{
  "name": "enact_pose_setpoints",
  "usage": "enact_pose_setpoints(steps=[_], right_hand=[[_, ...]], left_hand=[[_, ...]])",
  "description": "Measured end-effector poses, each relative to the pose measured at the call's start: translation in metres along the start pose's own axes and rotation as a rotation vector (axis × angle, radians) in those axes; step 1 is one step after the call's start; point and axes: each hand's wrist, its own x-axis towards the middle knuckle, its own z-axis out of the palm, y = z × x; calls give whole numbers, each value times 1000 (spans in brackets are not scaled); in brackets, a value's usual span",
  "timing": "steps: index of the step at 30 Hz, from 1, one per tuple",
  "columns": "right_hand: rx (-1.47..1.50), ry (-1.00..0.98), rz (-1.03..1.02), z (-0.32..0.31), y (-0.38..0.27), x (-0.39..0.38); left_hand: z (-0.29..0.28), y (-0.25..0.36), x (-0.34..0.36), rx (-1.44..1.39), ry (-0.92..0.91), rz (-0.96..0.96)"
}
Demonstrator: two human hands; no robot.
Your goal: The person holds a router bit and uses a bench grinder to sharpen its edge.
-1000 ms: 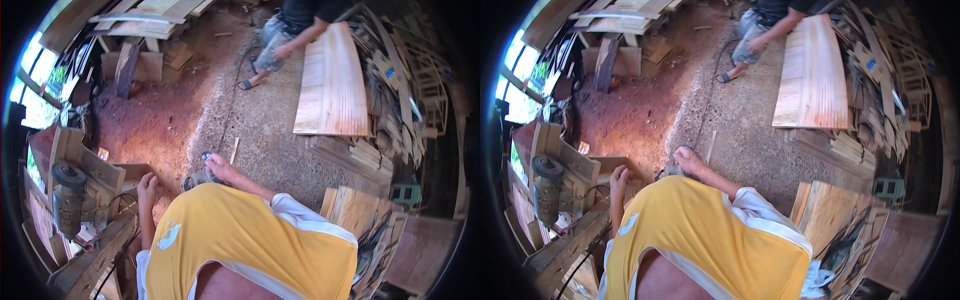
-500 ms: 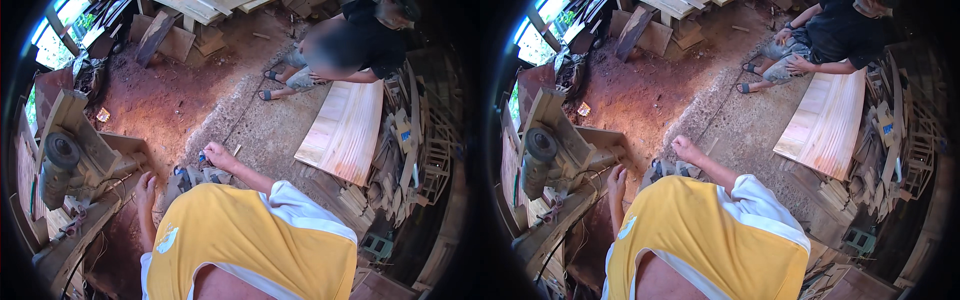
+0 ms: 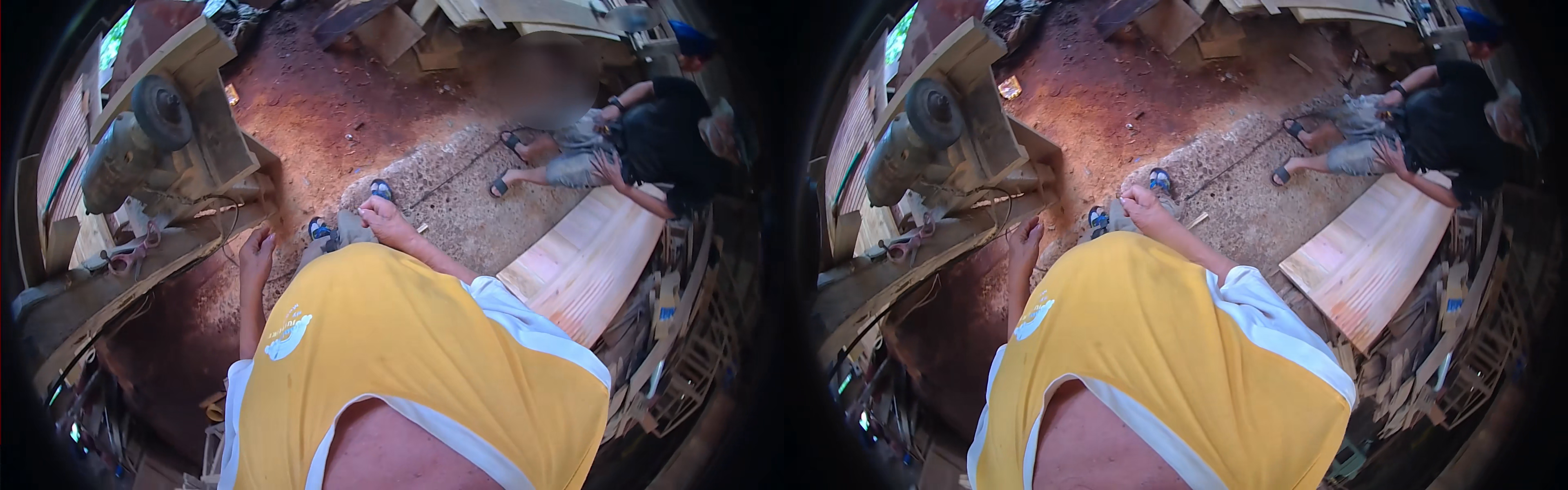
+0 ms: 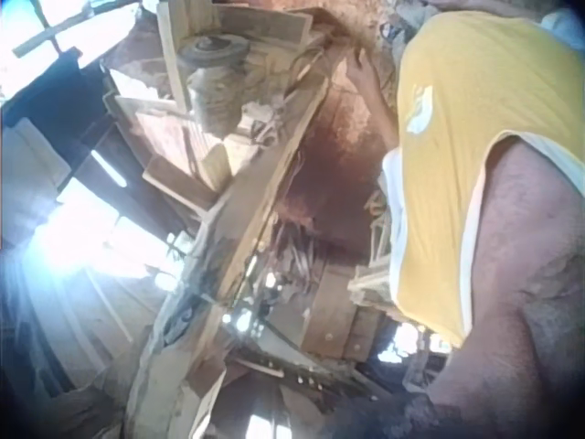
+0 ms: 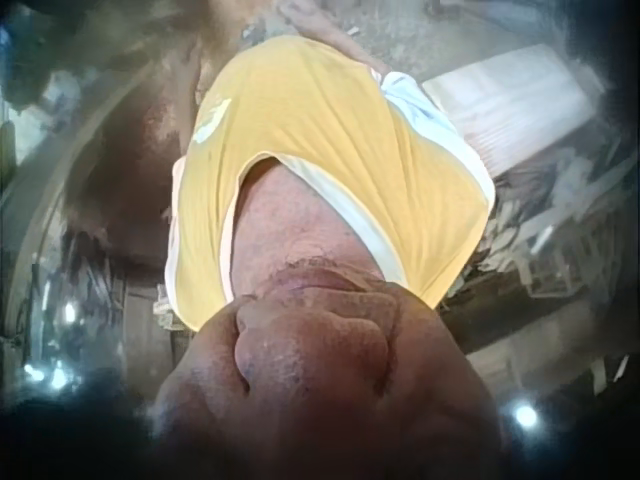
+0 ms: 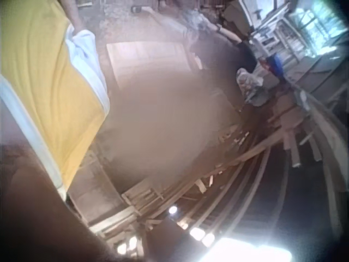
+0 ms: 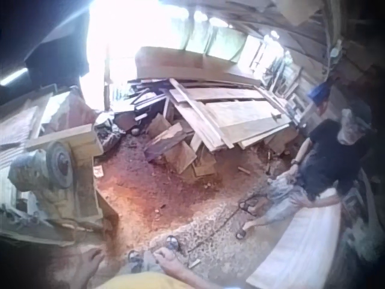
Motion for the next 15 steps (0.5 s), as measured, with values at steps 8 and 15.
enact_pose_setpoints(steps=[8,15], right_hand=[[-125,-144,-83,-71,3,69],[-219,-223,-64,-134,-41,137]], left_hand=[[33,-17,-6,-197,317,-143],[83,55,-14,-557,637,-327]])
